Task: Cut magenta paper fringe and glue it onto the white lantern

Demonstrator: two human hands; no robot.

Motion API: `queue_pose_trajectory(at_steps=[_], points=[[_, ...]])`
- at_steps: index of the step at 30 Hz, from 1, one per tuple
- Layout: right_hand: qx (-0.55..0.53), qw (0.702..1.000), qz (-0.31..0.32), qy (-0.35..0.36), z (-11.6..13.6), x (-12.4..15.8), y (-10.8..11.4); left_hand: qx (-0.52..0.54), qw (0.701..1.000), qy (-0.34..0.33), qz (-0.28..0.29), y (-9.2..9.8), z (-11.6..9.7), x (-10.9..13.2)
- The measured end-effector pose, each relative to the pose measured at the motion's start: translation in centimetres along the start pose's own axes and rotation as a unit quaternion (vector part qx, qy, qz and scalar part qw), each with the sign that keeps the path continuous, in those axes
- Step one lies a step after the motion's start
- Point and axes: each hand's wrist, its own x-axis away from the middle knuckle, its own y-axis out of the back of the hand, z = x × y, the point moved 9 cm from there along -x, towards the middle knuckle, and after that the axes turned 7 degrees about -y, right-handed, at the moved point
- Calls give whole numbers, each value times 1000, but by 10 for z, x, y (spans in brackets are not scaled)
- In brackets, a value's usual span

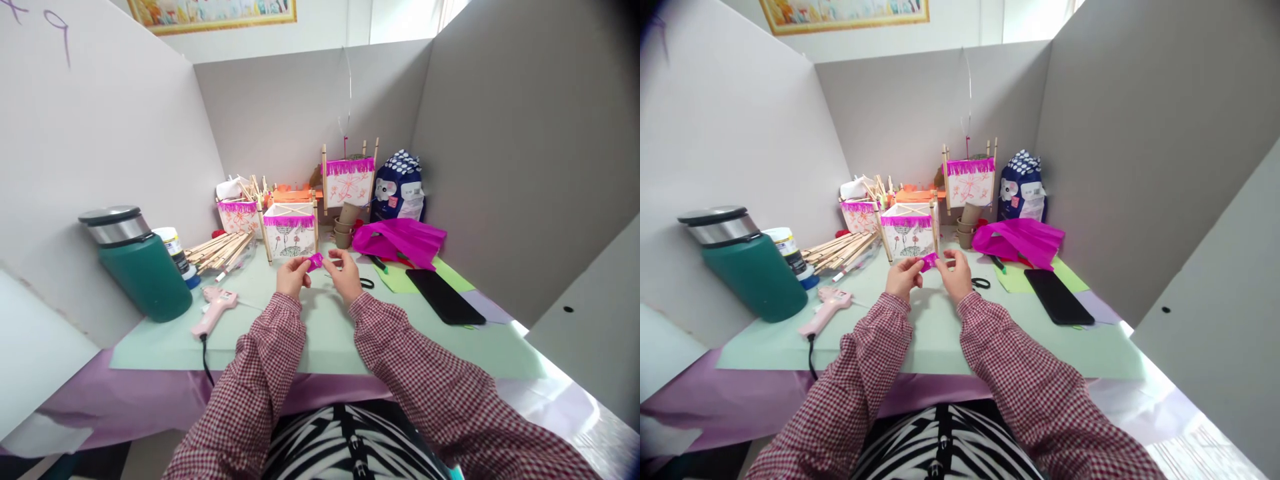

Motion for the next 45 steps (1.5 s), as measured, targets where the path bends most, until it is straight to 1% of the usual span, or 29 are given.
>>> queue_pose_trajectory(at_steps=[1,2,4,5,7,9,13,17,21,27,32,35,37,39,41,42,43,45], points=[[33,998,-21,45,9,1,5,-11,1000,-6,5,-1,-1,0],[66,993,-27,91,19,3,7,-22,1000,-12,10,-2,-2,0],[124,978,-10,166,35,9,3,-45,998,-27,21,-4,-3,1],[146,971,5,189,40,12,0,-55,997,-36,26,-6,-4,2],[173,962,26,207,44,15,-5,-73,995,-50,36,-9,-6,3],[183,962,31,202,43,14,-7,-87,994,-55,45,-11,-7,5],[186,964,28,190,39,11,-7,-85,994,-42,53,-14,-6,7],[181,964,27,196,38,12,-8,-69,996,-17,49,-13,-2,7],[175,963,31,200,37,12,-10,-78,996,-2,49,-11,1,6],[179,965,40,188,33,10,-11,-50,997,27,47,-10,3,7],[179,967,49,171,29,10,-13,-34,998,41,31,-8,5,7],[187,968,63,154,25,9,-17,-30,996,63,47,-10,11,7],[193,966,67,159,26,7,-17,-26,994,87,57,-10,16,8],[205,963,42,168,29,4,-9,-7,992,114,48,-7,20,9],[253,955,6,156,28,0,6,24,989,145,22,-1,24,10],[297,944,-4,142,25,-2,13,42,986,161,9,2,25,11],[355,927,1,124,20,-3,18,62,983,175,-1,4,26,12],[474,875,38,93,6,-4,27,111,975,194,-8,5,26,12]])
